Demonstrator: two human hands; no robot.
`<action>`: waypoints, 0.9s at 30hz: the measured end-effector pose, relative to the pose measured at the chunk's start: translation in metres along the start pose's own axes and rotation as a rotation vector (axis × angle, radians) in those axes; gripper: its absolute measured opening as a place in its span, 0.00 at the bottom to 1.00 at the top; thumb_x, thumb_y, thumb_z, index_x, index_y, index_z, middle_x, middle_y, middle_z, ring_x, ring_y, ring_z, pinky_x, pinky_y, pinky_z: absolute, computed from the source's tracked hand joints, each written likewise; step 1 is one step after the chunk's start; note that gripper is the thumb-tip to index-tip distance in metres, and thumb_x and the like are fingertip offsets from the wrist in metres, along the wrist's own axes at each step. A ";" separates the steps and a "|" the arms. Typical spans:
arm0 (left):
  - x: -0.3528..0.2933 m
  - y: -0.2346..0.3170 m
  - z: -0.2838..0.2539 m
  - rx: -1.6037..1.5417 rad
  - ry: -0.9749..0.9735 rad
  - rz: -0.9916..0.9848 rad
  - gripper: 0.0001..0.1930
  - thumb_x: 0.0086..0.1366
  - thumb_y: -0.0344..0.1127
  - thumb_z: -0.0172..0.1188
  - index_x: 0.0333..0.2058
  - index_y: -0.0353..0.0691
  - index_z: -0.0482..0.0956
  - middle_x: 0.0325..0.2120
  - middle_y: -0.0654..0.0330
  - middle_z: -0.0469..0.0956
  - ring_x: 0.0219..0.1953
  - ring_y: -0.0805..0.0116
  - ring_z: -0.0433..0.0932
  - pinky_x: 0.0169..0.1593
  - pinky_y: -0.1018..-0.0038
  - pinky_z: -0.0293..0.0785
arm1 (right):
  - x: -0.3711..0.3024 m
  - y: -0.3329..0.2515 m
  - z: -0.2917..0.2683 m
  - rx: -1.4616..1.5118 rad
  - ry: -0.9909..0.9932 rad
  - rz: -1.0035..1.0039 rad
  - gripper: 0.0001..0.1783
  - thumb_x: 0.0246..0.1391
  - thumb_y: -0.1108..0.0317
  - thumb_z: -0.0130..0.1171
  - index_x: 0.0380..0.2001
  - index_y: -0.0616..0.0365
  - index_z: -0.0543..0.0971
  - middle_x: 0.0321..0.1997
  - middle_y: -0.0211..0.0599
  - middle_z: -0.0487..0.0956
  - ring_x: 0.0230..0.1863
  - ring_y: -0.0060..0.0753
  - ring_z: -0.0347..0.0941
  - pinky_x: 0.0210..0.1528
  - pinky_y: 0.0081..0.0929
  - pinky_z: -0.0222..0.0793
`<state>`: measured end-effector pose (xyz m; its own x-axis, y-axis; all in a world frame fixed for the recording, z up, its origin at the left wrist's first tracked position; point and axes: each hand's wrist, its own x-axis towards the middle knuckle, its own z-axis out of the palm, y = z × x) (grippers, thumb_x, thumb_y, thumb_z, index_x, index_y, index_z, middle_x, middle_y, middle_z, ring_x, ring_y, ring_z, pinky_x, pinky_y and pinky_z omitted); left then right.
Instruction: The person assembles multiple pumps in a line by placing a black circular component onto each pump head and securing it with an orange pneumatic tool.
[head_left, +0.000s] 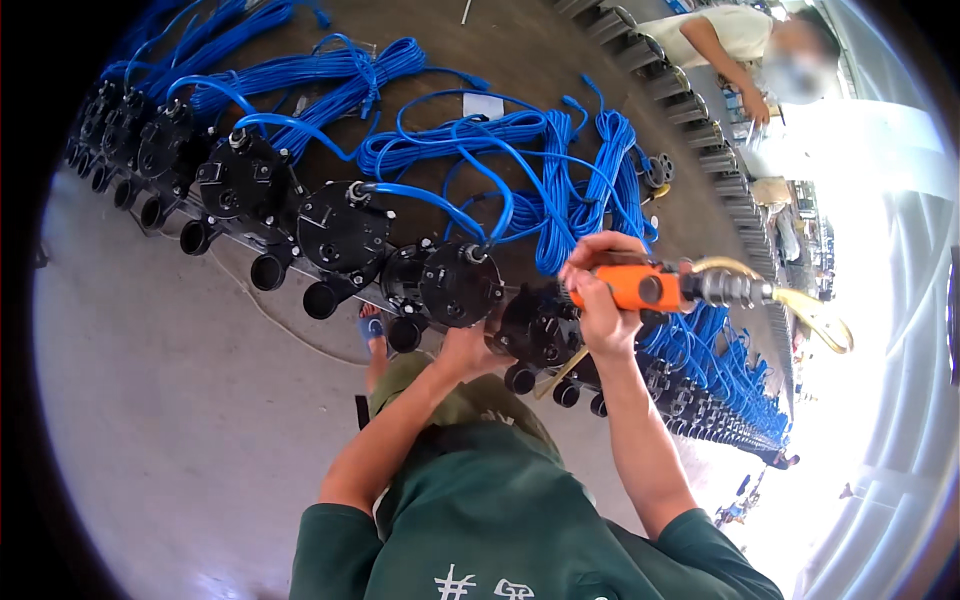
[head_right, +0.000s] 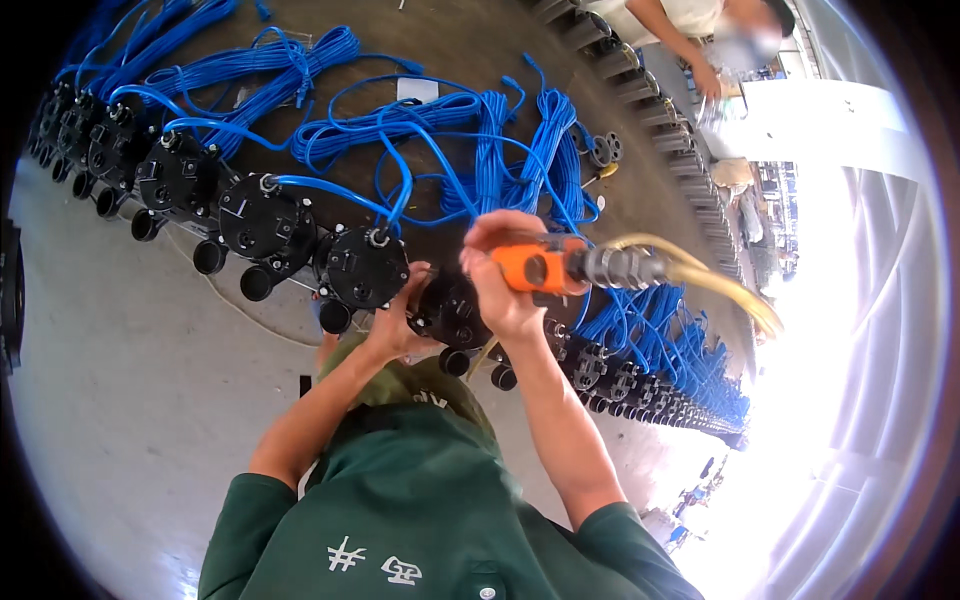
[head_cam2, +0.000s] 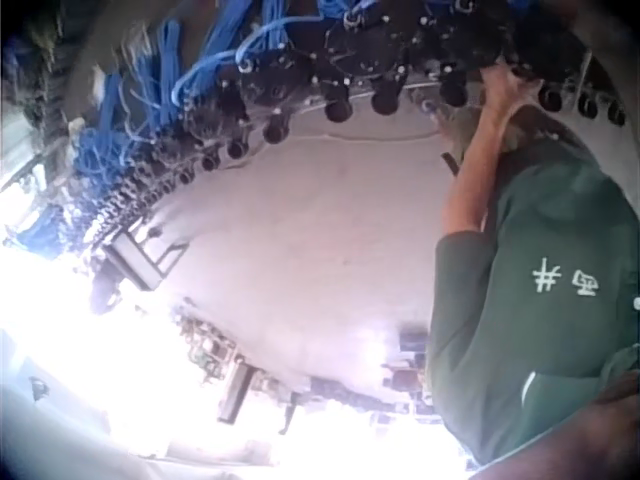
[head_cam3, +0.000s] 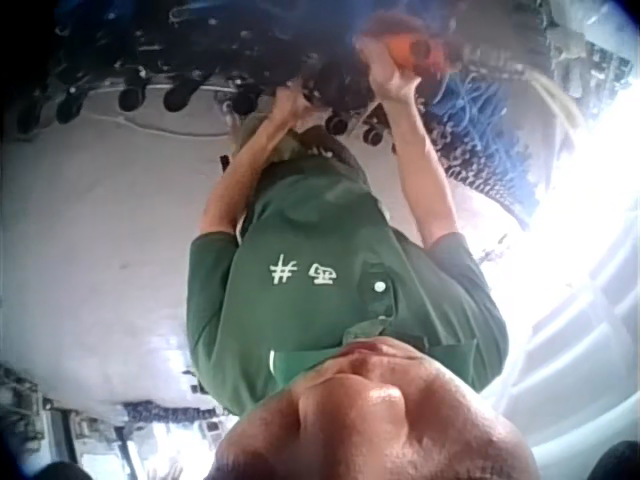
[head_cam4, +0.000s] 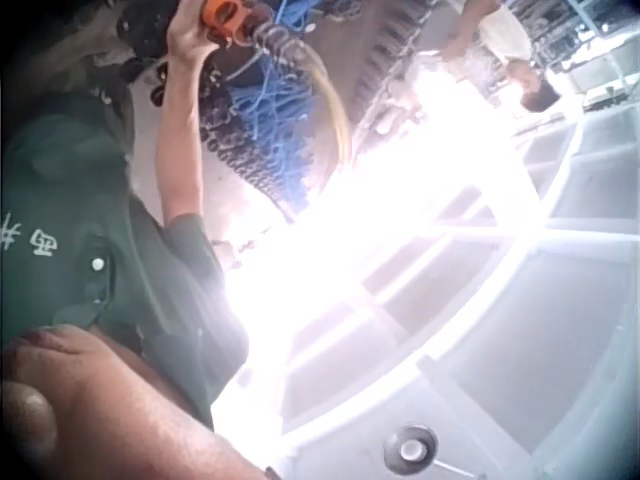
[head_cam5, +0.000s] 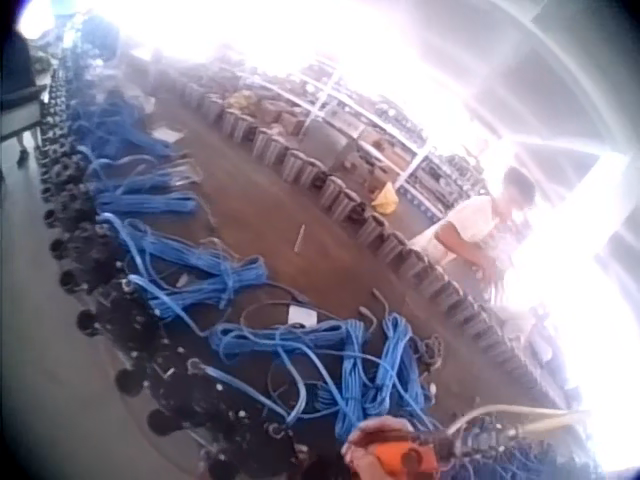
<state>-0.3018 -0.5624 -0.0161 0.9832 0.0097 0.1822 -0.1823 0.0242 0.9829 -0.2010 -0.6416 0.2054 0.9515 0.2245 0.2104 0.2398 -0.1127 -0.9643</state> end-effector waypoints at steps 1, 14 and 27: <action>0.004 -0.004 0.001 0.056 0.027 0.049 0.58 0.32 0.39 0.83 0.65 0.42 0.61 0.64 0.47 0.64 0.63 0.46 0.68 0.58 0.60 0.73 | 0.001 0.000 -0.001 -0.003 -0.013 0.006 0.17 0.50 0.79 0.52 0.45 0.65 0.70 0.36 0.42 0.76 0.30 0.27 0.73 0.35 0.27 0.74; 0.015 0.033 0.012 0.189 0.081 -0.052 0.53 0.34 0.36 0.83 0.61 0.37 0.64 0.47 0.53 0.81 0.48 0.62 0.82 0.54 0.67 0.78 | -0.018 -0.096 -0.082 0.233 -0.069 -0.391 0.20 0.48 0.79 0.58 0.47 0.60 0.77 0.35 0.34 0.79 0.32 0.19 0.75 0.34 0.20 0.72; 0.002 0.024 0.035 0.334 0.274 -0.043 0.48 0.38 0.33 0.82 0.57 0.31 0.63 0.45 0.50 0.80 0.46 0.59 0.81 0.54 0.65 0.77 | -0.107 -0.042 -0.188 0.381 -0.034 -0.175 0.17 0.51 0.81 0.58 0.46 0.61 0.73 0.37 0.36 0.78 0.34 0.21 0.74 0.37 0.21 0.73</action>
<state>-0.3040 -0.5971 0.0085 0.9440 0.2817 0.1718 -0.0857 -0.2936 0.9521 -0.2762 -0.8430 0.2539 0.8944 0.2405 0.3770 0.3027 0.2950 -0.9063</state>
